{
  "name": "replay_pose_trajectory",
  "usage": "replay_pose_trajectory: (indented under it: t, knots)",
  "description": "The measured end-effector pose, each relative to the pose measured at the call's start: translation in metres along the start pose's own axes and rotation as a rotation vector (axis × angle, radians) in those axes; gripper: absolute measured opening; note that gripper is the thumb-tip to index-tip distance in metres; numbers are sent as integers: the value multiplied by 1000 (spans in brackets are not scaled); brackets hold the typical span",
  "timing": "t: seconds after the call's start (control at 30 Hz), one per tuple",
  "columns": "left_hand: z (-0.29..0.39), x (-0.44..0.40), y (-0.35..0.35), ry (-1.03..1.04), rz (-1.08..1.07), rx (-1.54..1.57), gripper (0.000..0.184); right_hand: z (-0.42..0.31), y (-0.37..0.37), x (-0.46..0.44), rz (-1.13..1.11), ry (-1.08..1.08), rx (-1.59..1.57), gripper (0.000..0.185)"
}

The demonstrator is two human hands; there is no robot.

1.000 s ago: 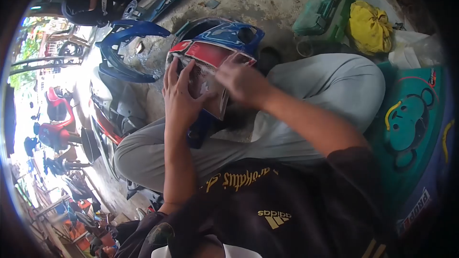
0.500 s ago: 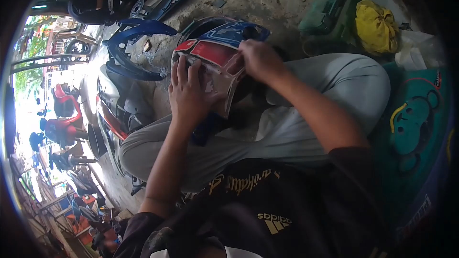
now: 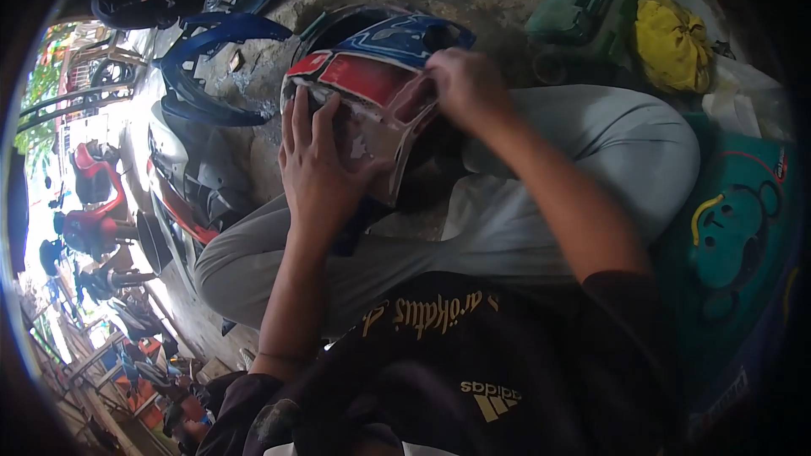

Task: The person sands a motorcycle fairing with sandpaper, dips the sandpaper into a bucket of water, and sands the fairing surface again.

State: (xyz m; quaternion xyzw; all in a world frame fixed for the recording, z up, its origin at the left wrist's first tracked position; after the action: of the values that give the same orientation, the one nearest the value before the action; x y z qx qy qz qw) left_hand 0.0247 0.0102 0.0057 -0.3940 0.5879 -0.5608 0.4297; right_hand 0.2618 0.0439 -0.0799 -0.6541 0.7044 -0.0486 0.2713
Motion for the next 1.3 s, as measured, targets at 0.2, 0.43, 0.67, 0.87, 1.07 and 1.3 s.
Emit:
replay_pose_trajectory:
  t: [0.2, 0.43, 0.67, 0.87, 1.07, 1.3]
  knots:
    - [-3, -1, 3, -5, 11, 57, 103, -44, 18, 22, -86, -146, -55, 13]
    - [-2, -2, 3, -11, 3, 53, 103, -61, 21, 28, -167, -226, -107, 10]
    - [1, -2, 4, -16, -10, 41, 104, -64, 24, 33, -217, -214, -34, 22]
    - [2, -6, 2, -8, -3, 33, 105, -43, 7, 14, -195, -113, -21, 21]
    - [-1, 0, 2, -4, -20, 35, 100, -15, 0, 5, -63, 56, -46, 20]
    - [0, -4, 4, -6, -10, 36, 101, -29, 7, 3, -99, -38, -35, 18]
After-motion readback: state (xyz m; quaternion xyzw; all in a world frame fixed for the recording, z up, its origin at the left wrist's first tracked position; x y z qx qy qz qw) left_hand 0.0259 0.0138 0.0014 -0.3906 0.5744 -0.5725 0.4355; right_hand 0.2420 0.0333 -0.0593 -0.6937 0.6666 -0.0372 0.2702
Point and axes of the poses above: each hand's wrist, its own x-axis away from the middle knuckle, its own y-axis out of the palm, z = x × y, the point moved 3 cm from there along -x, towards the middle knuckle, and after that the axes turned 13 degrees about -x, right-handed, at the moved point
